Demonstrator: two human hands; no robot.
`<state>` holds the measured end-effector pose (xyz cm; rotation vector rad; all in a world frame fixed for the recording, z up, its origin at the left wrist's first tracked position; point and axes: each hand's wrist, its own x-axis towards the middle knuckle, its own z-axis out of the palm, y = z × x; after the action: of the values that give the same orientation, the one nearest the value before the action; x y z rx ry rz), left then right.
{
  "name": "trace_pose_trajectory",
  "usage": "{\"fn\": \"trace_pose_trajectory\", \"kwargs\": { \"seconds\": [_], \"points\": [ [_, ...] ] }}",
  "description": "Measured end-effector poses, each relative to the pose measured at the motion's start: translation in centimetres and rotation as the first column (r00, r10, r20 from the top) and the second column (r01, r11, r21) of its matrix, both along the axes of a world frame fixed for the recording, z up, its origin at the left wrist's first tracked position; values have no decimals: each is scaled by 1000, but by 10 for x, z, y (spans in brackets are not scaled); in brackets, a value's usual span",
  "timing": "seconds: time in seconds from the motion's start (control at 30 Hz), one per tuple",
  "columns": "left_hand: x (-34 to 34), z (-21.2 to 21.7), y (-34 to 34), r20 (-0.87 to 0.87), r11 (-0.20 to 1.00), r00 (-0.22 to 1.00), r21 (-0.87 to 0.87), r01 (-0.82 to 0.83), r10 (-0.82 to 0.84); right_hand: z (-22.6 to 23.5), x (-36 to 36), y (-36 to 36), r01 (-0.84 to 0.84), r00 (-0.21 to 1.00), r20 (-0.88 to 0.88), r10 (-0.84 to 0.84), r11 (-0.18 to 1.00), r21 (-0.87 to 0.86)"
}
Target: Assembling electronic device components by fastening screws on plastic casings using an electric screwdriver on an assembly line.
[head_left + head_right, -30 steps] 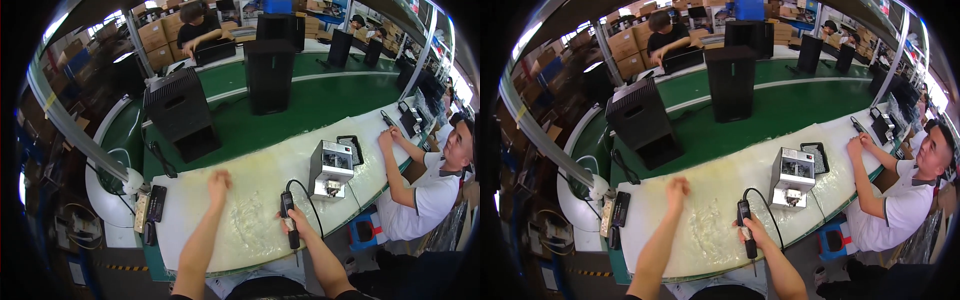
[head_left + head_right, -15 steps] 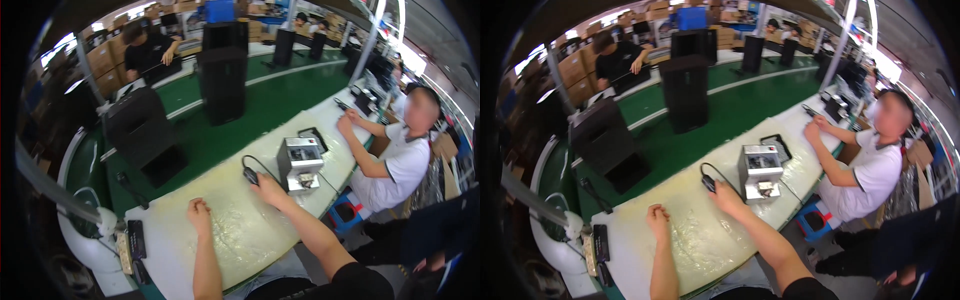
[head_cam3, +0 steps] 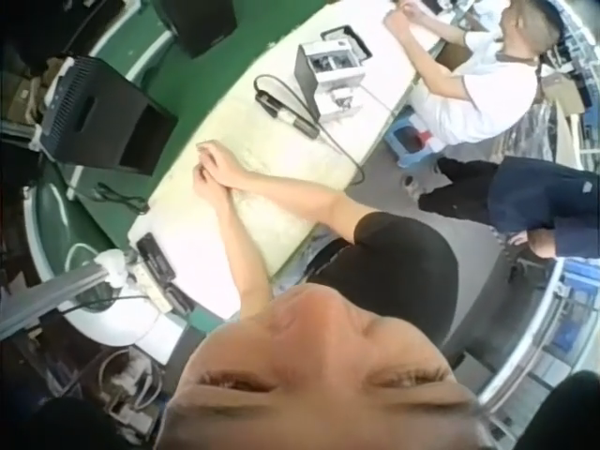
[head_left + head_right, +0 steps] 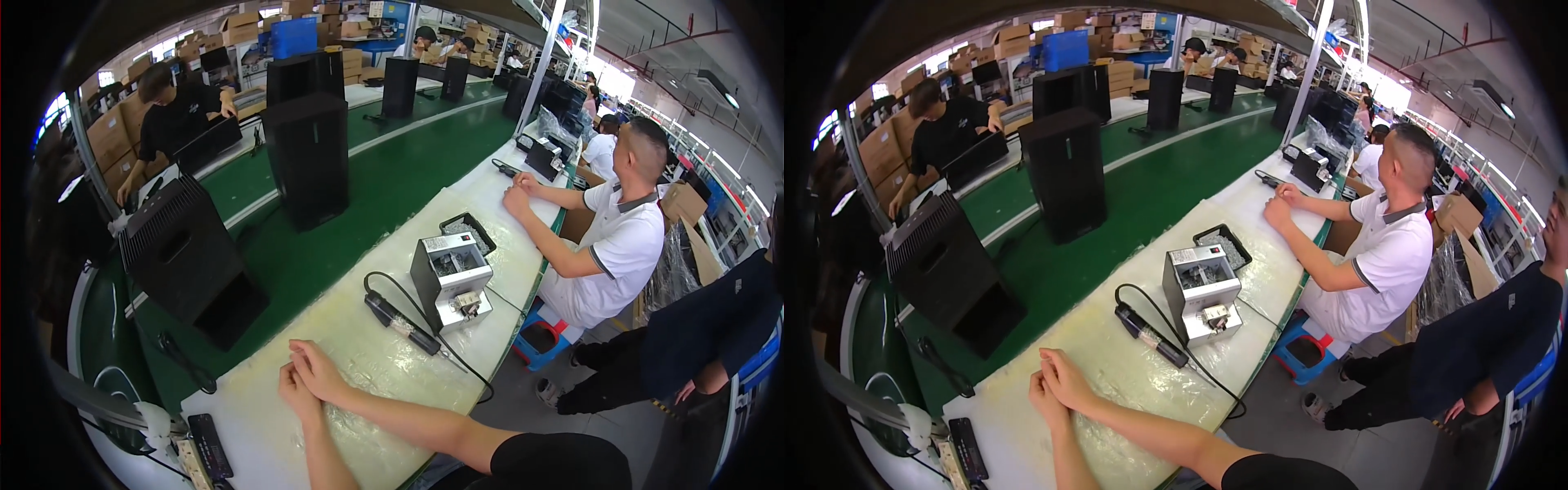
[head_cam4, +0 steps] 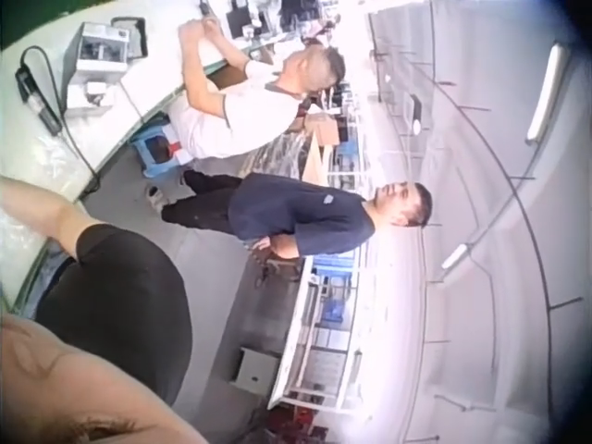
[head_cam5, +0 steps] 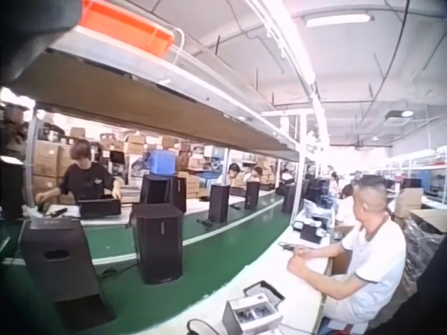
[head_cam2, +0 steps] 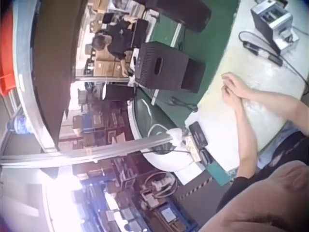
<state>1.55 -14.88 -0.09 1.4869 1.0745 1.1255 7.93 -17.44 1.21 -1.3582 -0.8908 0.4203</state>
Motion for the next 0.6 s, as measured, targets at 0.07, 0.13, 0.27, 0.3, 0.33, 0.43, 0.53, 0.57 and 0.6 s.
{"fn": "trace_pose_trajectory", "kwargs": {
  "seconds": [0.07,0.13,0.27,0.3,0.33,0.43,0.53,0.57,0.6],
  "points": [
    [1,2,2,31,998,1000,-55,-3,4,-13,-2,0,-8,1000,-5,8,1000,-21],
    [0,-5,2,10,1000,1000,2,10,-10,-16,2,-1,-15,1000,-13,14,999,-45],
    [-1,-9,5,21,1000,1000,-20,16,-16,-6,1,-3,-19,999,-44,16,997,-79],
    [1,-10,6,35,1000,999,-25,11,-10,-5,3,-3,-23,999,-43,19,995,-100],
    [1,-10,5,44,999,999,-35,5,-4,-5,4,-3,-20,999,-49,15,995,-102],
    [3,-6,3,73,997,997,-77,-8,13,-6,4,0,-53,998,-52,46,989,-136],
    [-4,-8,6,60,995,998,-100,-26,32,-8,0,4,-84,993,-98,72,990,-116],
    [-5,-8,6,48,994,997,-93,-49,53,-11,-1,6,-89,991,-109,78,991,-99],
    [-2,-9,5,48,994,998,-103,-44,49,-13,-3,9,-100,988,-122,90,992,-82]
  ]
}}
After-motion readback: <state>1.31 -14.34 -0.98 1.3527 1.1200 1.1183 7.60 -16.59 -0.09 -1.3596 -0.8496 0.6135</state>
